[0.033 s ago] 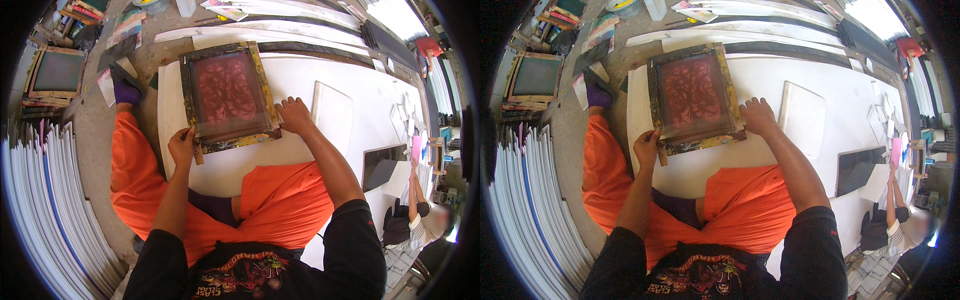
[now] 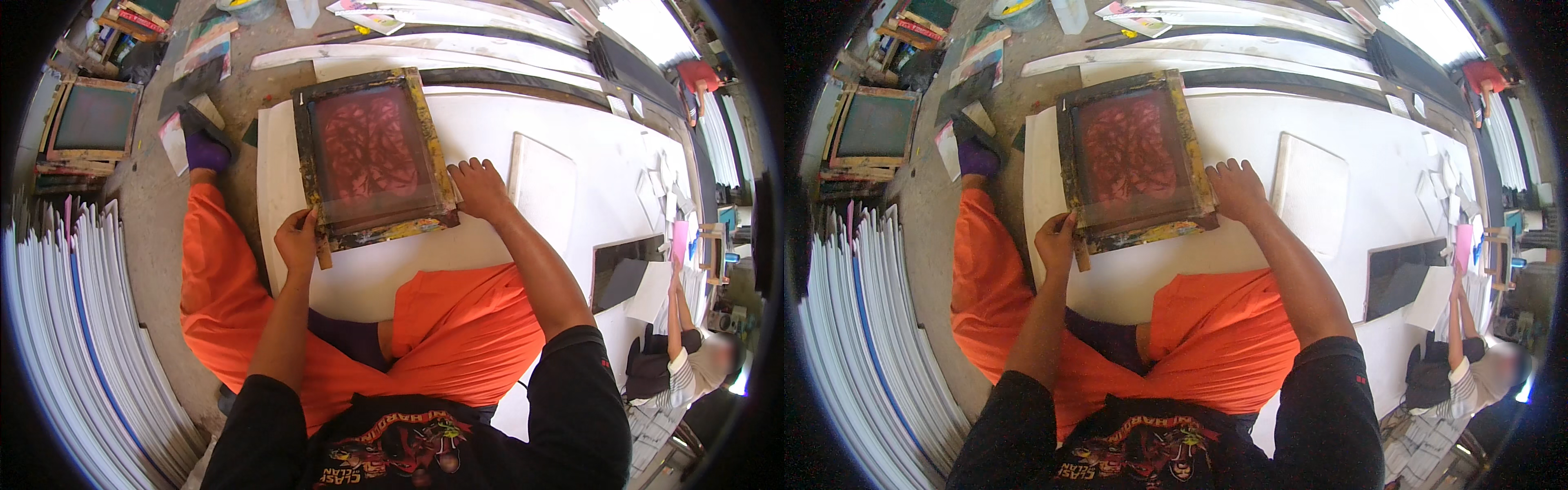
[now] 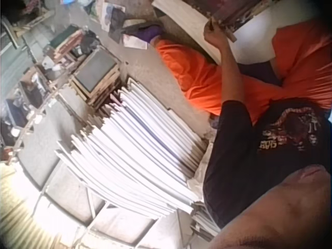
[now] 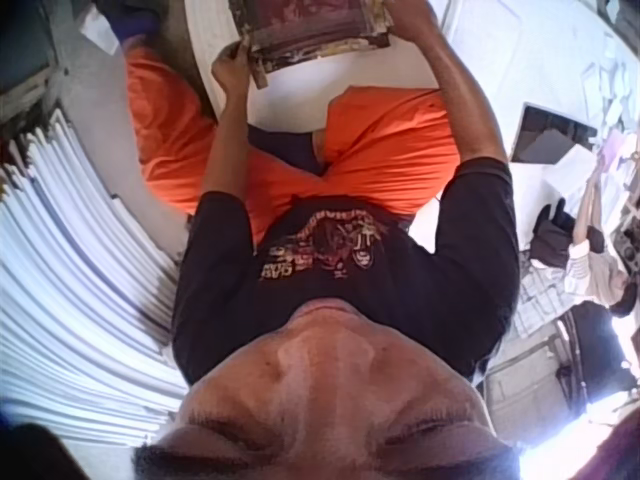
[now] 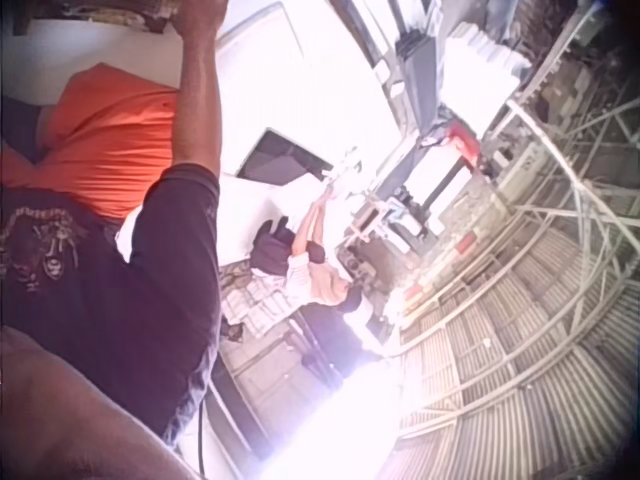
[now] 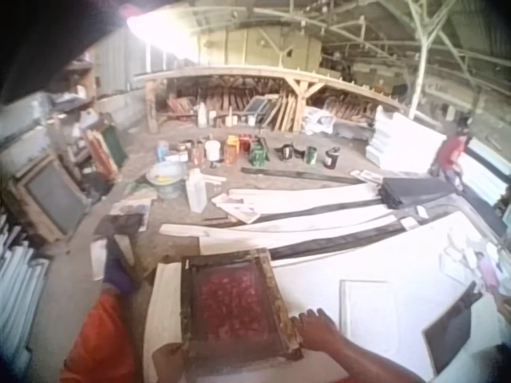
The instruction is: The person sits cross-legged on the floor and applies masking tape to the edges of a rectangular screen frame. They repeatedly tear strips of tape and press them onto the frame's perimeter, smoothing them down with their fingers.
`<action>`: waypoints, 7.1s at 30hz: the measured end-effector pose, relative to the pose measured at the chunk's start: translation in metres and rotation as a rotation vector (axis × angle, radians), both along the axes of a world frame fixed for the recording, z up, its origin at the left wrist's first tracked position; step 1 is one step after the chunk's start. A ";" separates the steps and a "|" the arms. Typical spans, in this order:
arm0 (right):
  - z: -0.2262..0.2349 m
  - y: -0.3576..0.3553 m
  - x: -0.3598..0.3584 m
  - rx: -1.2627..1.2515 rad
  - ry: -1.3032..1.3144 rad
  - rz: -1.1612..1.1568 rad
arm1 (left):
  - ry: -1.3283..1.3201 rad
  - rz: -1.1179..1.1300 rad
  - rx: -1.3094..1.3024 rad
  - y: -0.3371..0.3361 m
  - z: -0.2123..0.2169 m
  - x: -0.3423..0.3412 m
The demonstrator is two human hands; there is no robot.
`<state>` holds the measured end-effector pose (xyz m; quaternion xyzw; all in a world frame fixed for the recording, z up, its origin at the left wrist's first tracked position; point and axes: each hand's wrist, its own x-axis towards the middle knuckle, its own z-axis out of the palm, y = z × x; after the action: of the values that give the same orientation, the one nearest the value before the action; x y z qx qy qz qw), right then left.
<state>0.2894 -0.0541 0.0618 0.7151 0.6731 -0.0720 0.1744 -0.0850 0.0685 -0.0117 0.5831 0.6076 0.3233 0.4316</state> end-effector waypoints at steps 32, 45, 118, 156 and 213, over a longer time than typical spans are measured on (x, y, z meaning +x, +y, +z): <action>0.034 -0.059 -0.032 0.426 0.714 -0.866 | -0.069 0.096 0.155 -0.020 -0.002 0.010; 0.019 -0.037 -0.065 0.272 0.542 -0.669 | -0.191 0.059 0.058 -0.015 -0.008 0.006; 0.005 -0.020 0.003 0.847 0.217 0.325 | -0.350 -0.124 -0.390 0.076 0.142 0.010; -0.027 -0.040 -0.017 0.583 0.204 0.312 | 0.644 -0.376 0.042 0.019 0.057 0.004; -0.025 -0.042 -0.014 0.481 0.247 0.338 | 0.749 -0.385 -0.030 0.001 0.067 0.007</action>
<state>0.2754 -0.0960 0.0368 0.5996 0.7963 0.0331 -0.0733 -0.0777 0.0695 0.0554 0.7568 0.6070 -0.0065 0.2422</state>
